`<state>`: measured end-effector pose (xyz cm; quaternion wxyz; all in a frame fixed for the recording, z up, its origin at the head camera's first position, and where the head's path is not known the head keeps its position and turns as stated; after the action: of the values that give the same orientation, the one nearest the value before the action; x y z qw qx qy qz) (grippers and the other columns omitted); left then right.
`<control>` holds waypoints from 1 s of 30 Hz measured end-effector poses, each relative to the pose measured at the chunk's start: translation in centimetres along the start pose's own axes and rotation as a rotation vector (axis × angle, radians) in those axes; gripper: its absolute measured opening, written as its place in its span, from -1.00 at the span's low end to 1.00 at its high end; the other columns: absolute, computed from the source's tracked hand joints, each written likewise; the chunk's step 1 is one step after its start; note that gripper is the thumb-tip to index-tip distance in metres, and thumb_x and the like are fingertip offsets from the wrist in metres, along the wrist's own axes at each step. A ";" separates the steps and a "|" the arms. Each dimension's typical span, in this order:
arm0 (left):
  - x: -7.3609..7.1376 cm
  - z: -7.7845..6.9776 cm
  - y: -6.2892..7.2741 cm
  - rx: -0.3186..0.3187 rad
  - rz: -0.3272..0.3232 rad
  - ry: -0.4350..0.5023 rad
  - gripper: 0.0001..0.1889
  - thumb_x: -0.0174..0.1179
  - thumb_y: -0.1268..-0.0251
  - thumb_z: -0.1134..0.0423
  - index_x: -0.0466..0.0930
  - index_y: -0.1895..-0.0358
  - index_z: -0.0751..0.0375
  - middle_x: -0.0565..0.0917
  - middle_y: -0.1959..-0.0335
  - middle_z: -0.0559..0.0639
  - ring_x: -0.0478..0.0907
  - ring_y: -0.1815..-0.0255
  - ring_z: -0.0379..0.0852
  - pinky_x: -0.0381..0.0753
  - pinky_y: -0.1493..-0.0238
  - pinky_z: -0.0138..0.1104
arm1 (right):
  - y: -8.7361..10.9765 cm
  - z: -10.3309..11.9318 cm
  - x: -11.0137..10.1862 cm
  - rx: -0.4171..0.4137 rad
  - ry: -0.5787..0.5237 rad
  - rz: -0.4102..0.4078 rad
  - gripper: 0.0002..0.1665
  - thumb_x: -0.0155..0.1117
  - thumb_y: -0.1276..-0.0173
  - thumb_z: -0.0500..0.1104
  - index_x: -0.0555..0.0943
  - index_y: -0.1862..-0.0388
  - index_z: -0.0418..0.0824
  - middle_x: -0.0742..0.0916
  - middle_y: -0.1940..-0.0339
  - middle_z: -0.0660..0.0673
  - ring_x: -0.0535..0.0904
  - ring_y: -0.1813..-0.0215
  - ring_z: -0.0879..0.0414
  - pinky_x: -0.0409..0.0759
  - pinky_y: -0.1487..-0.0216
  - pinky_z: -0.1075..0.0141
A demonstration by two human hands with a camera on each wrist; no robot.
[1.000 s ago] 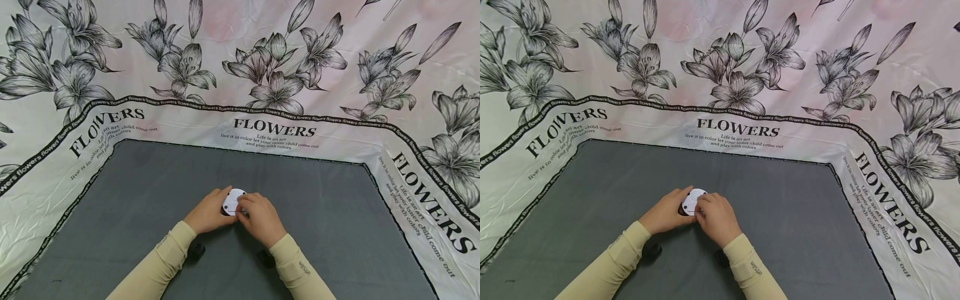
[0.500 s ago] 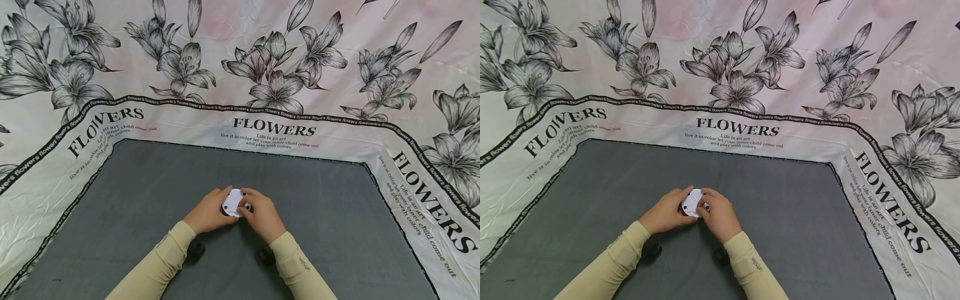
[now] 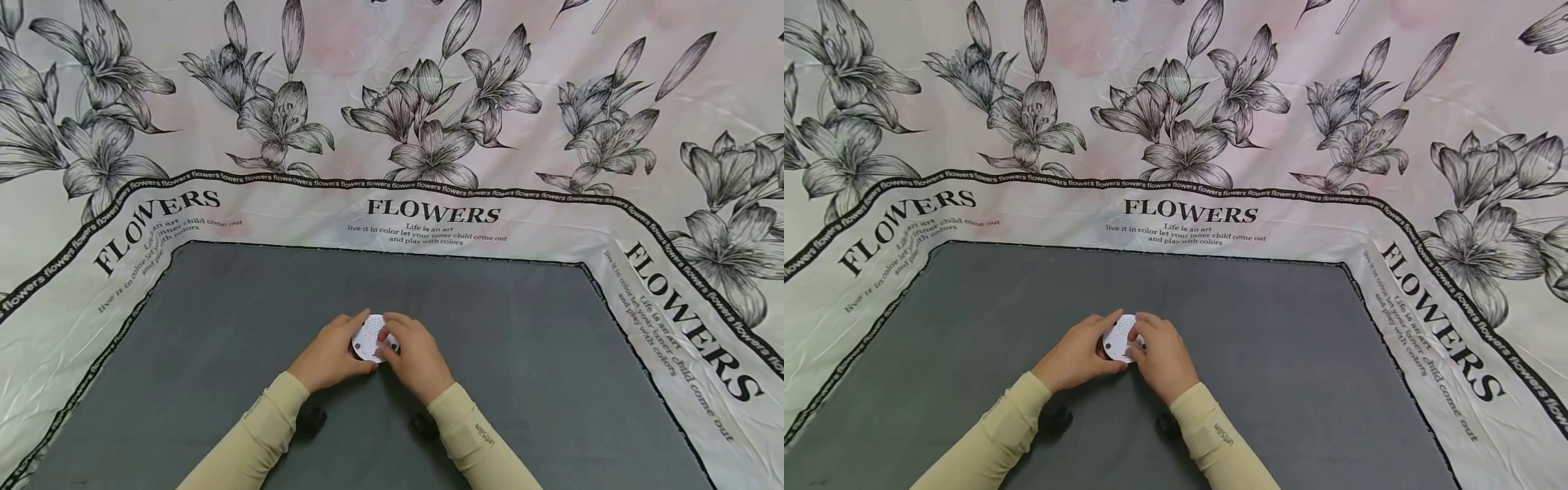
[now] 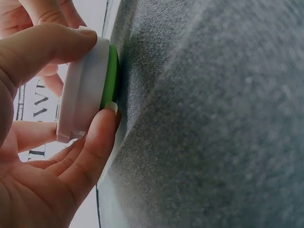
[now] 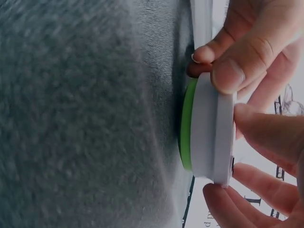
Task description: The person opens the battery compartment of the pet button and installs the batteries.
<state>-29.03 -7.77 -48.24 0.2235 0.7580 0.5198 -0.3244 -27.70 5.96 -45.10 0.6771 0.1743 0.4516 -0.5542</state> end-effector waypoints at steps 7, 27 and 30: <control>-0.3 0.3 -0.5 0.002 0.004 0.025 0.04 0.62 -0.23 0.01 0.25 -0.72 0.17 0.61 -0.35 0.19 0.59 -0.07 -0.09 0.62 -0.07 -0.13 | -0.9 -1.4 -0.5 0.078 -0.024 0.044 -0.36 0.57 -0.44 0.02 0.63 -0.39 -0.20 0.76 -0.27 -0.17 0.73 -0.14 0.01 0.72 -0.12 0.08; 0.7 0.5 1.0 0.004 0.019 0.149 0.06 0.66 -0.15 0.02 0.30 -0.66 0.27 0.59 -0.34 0.24 0.61 -0.02 -0.08 0.66 0.05 -0.21 | 1.1 -2.3 0.2 0.130 -0.197 0.108 -0.26 0.50 -0.48 0.10 0.60 -0.45 -0.32 0.77 -0.16 -0.19 0.60 0.33 0.37 0.58 0.35 0.40; -0.3 -0.3 0.3 0.018 -0.001 0.206 -0.01 0.61 -0.25 0.00 0.29 -0.67 0.22 0.56 -0.34 0.27 0.62 0.09 -0.13 0.67 0.15 -0.31 | 0.4 -2.3 -1.0 0.116 -0.201 0.062 -0.24 0.49 -0.50 0.08 0.57 -0.48 -0.33 0.74 -0.22 -0.22 0.69 0.26 0.30 0.64 0.30 0.39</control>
<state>-28.74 -7.86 -47.82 0.1618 0.7890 0.5376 -0.2496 -28.25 8.33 -45.63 0.7247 0.1707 0.3428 -0.5729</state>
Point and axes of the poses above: each hand's wrist, its own y-axis away from the middle knuckle, its own x-axis out of the palm, z = x × y, the point moved 10 cm from there along -y, towards the middle knuckle
